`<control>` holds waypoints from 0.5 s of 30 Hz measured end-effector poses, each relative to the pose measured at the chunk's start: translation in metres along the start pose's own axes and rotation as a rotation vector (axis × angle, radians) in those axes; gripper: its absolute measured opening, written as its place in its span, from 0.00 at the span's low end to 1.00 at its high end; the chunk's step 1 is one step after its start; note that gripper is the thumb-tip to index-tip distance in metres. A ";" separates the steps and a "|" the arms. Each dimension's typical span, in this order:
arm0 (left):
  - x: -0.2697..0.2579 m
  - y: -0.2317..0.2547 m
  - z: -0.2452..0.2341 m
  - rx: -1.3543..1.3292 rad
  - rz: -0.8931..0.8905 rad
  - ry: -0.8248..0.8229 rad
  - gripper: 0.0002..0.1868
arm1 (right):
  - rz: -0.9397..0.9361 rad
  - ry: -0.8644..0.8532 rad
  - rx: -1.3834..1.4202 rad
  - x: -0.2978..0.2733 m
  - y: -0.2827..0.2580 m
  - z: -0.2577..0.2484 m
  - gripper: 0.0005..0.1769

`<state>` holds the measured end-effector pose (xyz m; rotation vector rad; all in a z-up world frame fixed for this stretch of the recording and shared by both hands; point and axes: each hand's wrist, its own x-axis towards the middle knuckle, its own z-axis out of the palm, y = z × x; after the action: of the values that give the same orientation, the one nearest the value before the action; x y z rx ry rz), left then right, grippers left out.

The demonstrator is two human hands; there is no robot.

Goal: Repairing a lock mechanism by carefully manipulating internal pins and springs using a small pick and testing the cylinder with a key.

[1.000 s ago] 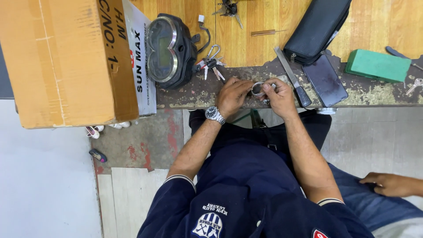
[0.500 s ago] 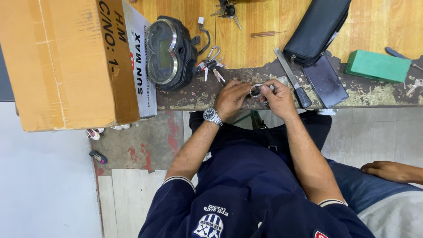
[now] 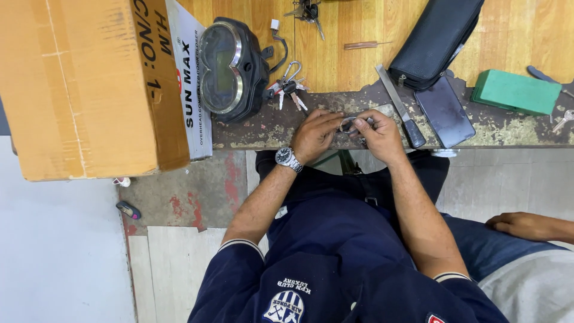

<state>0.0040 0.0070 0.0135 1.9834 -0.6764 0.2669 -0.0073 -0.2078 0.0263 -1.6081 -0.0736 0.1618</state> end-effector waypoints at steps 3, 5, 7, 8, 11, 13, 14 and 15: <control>0.002 0.004 -0.002 -0.008 -0.006 0.004 0.14 | 0.029 0.009 0.069 -0.001 -0.004 0.004 0.08; 0.001 0.000 0.000 0.000 -0.013 0.001 0.14 | 0.036 0.004 0.069 0.000 0.000 0.003 0.08; -0.001 -0.003 0.002 0.009 -0.020 0.000 0.14 | 0.043 -0.002 0.070 0.000 0.002 0.002 0.08; -0.002 -0.004 0.003 -0.005 -0.025 0.005 0.14 | 0.042 0.000 0.060 0.000 0.001 0.002 0.08; -0.001 -0.004 0.003 -0.026 -0.043 0.016 0.14 | 0.044 -0.004 0.057 0.001 0.001 0.002 0.08; -0.001 -0.004 0.003 -0.033 -0.055 0.021 0.14 | 0.047 -0.008 0.063 0.001 0.002 0.002 0.08; -0.002 -0.006 0.003 -0.041 -0.059 0.019 0.14 | 0.050 -0.002 0.071 0.001 0.002 0.002 0.08; -0.002 -0.007 0.003 -0.051 -0.064 0.017 0.15 | 0.054 0.005 0.079 0.000 0.003 0.002 0.08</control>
<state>0.0058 0.0074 0.0055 1.9486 -0.6022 0.2254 -0.0073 -0.2060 0.0235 -1.5326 -0.0197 0.2002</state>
